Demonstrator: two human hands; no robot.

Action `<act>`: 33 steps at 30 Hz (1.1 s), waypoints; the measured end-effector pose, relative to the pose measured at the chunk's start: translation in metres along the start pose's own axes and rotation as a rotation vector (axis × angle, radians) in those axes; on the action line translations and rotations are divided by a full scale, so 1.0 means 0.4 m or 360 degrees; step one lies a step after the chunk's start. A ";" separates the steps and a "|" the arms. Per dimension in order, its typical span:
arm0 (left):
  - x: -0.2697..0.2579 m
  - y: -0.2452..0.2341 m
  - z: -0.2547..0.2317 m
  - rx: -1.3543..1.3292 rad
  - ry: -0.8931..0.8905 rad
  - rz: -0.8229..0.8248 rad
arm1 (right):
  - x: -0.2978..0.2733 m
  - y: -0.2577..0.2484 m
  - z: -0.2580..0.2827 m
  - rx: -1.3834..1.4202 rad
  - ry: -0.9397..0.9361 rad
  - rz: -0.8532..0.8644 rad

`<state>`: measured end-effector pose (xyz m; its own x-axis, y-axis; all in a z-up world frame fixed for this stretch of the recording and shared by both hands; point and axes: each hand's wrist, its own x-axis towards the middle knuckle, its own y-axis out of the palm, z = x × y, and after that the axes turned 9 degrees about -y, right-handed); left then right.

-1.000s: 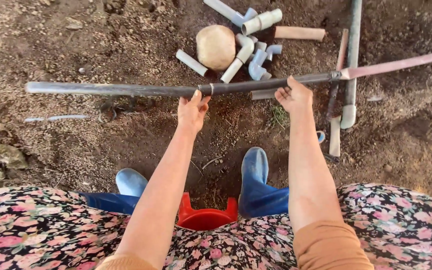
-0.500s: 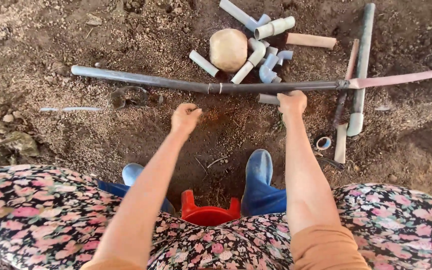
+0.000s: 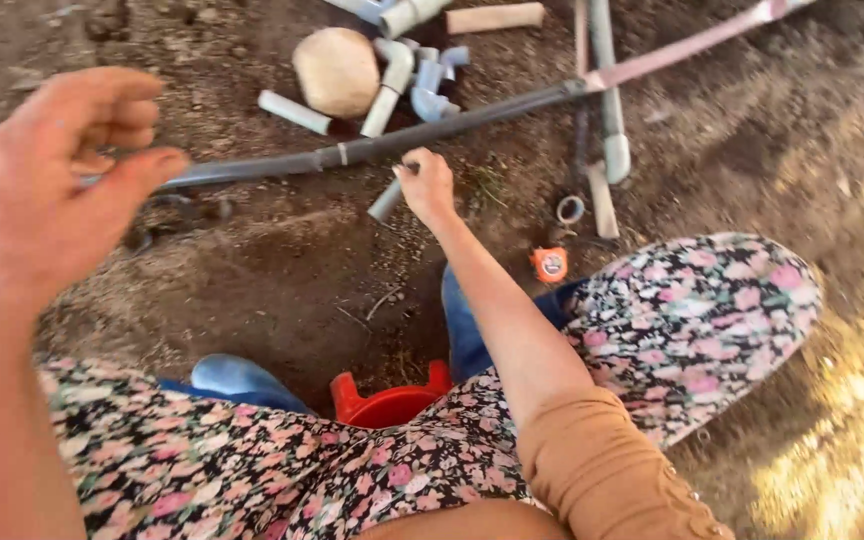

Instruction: The person sits on a small red stool and assembles a plumbing system using black and white PVC pipes and fittings. They connect a long black pipe to a white elbow joint and other connectors, using their hands to align and secure the pieces on the dirt ground.

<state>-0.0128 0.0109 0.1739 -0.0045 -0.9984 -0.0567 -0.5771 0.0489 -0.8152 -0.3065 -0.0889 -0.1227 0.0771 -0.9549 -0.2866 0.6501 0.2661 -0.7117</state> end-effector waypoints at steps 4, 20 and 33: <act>0.007 -0.006 -0.028 0.0005 -0.0437 0.0396 | -0.008 -0.159 0.065 0.0145 0.0038 -0.0239; -0.014 0.093 0.158 0.0104 -0.0618 0.0555 | -0.097 -0.393 -0.445 -0.0143 0.1443 -0.0803; 0.042 0.109 0.047 0.0479 -0.0855 0.0937 | -0.077 -0.289 -0.400 -0.0113 0.1144 -0.0537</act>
<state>-0.0224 -0.0034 0.1266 0.1960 -0.6621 -0.7234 -0.3599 0.6376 -0.6811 -0.5050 -0.0692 -0.1340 -0.6375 -0.6730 -0.3750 0.5001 0.0087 -0.8659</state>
